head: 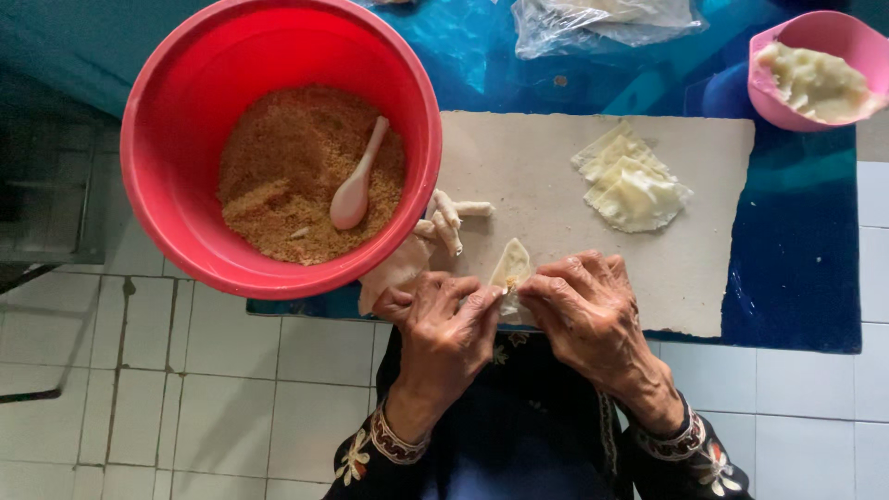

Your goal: The person sits at a table and folds thin square dough wrappers, spooning brown sugar filling from a red bucket onto each wrapper with a spoon, then folds and rolls the wrapper by hand into a small filled cylinder, placing finished rolls on the table.

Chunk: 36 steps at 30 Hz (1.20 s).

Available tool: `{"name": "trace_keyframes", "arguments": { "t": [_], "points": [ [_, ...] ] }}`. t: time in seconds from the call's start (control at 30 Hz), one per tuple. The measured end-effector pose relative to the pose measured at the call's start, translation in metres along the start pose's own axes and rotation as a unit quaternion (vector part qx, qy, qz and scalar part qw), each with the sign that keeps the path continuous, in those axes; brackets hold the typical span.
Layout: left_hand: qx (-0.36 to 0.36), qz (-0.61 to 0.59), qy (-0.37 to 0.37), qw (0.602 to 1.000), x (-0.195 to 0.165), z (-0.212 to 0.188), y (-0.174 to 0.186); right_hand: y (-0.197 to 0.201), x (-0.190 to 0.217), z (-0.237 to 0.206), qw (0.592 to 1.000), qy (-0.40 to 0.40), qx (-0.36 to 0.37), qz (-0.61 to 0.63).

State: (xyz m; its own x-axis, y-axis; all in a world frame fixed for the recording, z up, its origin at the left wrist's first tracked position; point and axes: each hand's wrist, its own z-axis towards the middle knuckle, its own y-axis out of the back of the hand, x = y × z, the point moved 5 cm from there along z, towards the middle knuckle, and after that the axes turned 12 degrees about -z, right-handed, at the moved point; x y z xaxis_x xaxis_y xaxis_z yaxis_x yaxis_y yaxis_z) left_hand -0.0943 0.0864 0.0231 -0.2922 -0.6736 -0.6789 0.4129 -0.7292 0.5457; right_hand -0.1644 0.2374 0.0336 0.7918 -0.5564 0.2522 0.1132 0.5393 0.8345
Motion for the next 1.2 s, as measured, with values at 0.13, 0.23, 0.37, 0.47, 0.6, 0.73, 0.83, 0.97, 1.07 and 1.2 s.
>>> {"name": "trace_keyframes", "arguments": {
  "t": [0.13,0.23,0.37,0.47,0.6,0.73,0.83,0.97,1.07,1.2],
  "points": [
    [0.061,-0.022,-0.002,0.998,0.003,0.0,0.004,-0.002,0.001,0.0,1.0,0.004,0.006,-0.008],
    [0.086,0.046,-0.058,0.994,0.001,0.0,0.011,0.001,0.004,0.0,1.0,0.011,0.023,-0.005],
    [0.123,0.056,-0.076,0.988,0.009,0.006,0.01,0.007,0.012,0.002,0.999,0.031,0.039,-0.021],
    [0.133,0.032,-0.079,0.988,0.012,0.008,0.01,0.01,0.017,0.004,0.996,0.049,0.04,-0.056],
    [0.133,-0.005,-0.075,0.988,0.015,0.011,0.012,0.011,0.024,0.005,0.99,0.085,0.044,-0.104],
    [0.118,0.002,-0.098,0.988,0.014,0.015,0.015,0.009,0.023,0.008,0.992,0.091,0.031,-0.082],
    [0.105,0.046,-0.131,0.985,0.012,0.015,0.015,0.007,0.021,0.008,0.996,0.066,0.018,-0.051],
    [0.117,0.046,-0.118,0.985,0.014,0.013,0.008,0.007,0.017,0.005,0.997,0.057,0.041,-0.028],
    [0.109,0.034,-0.107,0.988,0.015,0.014,0.003,0.005,0.012,0.008,0.996,0.054,0.067,-0.032],
    [0.097,0.023,-0.1,0.99,0.017,0.017,0.0,-0.003,0.001,0.015,0.988,0.032,0.143,-0.044]
  ]
}}
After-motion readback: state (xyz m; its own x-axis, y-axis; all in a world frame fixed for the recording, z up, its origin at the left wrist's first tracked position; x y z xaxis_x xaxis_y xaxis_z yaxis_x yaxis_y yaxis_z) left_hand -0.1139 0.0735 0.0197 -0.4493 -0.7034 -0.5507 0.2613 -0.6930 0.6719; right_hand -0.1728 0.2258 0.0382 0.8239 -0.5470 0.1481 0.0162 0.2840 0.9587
